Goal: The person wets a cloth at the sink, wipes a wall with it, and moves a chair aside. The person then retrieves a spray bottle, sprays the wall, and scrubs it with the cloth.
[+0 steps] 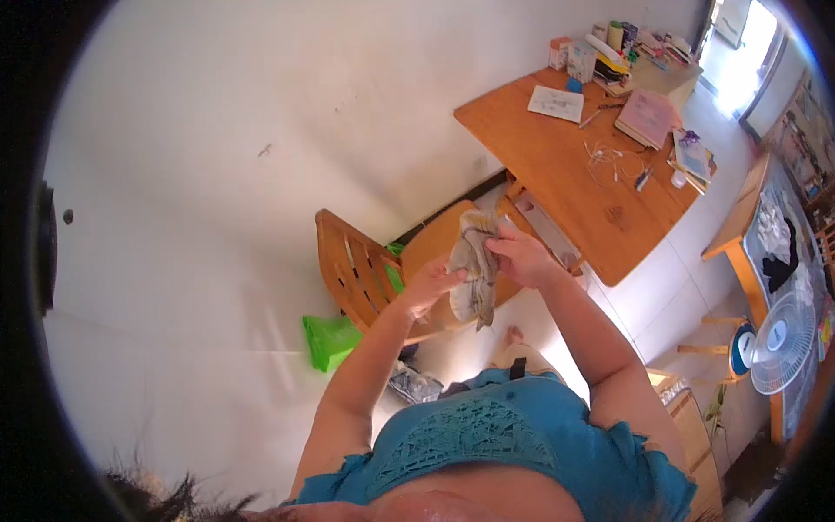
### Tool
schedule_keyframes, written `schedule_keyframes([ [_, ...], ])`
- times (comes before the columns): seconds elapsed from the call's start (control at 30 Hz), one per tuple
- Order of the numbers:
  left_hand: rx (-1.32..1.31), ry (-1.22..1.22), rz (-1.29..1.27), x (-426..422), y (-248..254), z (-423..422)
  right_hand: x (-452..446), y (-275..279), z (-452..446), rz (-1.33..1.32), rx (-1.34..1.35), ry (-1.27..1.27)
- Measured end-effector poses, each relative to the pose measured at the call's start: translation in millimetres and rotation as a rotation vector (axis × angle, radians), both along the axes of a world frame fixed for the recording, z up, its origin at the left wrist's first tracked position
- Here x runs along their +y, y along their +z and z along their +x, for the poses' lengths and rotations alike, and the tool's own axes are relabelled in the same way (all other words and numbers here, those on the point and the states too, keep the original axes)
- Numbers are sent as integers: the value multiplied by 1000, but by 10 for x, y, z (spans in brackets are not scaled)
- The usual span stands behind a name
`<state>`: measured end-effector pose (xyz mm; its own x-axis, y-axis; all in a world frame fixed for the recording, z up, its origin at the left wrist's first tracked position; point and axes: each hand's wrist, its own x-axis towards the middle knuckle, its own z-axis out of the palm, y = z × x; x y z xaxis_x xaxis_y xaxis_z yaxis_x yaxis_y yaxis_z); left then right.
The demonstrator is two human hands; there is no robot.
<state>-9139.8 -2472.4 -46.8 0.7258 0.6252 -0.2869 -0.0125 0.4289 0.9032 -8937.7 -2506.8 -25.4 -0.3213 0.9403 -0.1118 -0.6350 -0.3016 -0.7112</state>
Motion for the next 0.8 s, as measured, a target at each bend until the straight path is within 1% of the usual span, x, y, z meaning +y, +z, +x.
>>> schedule_keyframes([
  [0.07,85,34,113,-66,-49,-167,-200,37,87,-4,-82,-22],
  [0.13,402,189,496,-87,-121,-468,-349,61,213,-19,-157,-68],
  [0.2,1026,622,1266,-197,164,-851,-543,1,372,-49,-217,-130],
  [0.23,1119,896,1254,-262,84,-1071,-653,-55,474,-67,-203,-151],
  [0.27,1194,1176,1234,-315,-107,-1314,-766,-120,582,-79,-188,-179],
  [0.33,1102,1388,784,-252,-876,-1854,-999,-235,796,-99,-182,-217],
  [0.37,803,1327,428,-240,-1029,-2005,-1112,-252,896,-117,-200,-240],
  [0.4,499,1222,91,-223,-1138,-2122,-1224,-251,987,-136,-217,-267],
  [0.43,197,1075,-227,-186,-1142,-2125,-1312,-279,1075,-158,-231,-299],
  [0.53,131,1111,-205,-114,-1128,-1944,-1563,-484,1397,-293,-392,-300],
  [0.63,24,1056,-293,54,-1255,-2040,-1735,-799,1526,-419,-1011,-268],
  [0.7,14,1033,-306,204,-1260,-2083,-1795,-903,1476,-238,-1407,-156],
  [0.73,12,1021,-315,290,-1256,-2096,-1781,-891,1418,-292,-1431,-75],
  [0.8,123,1003,-336,384,-1322,-2120,-1728,-1016,1294,-285,-1416,-57],
])
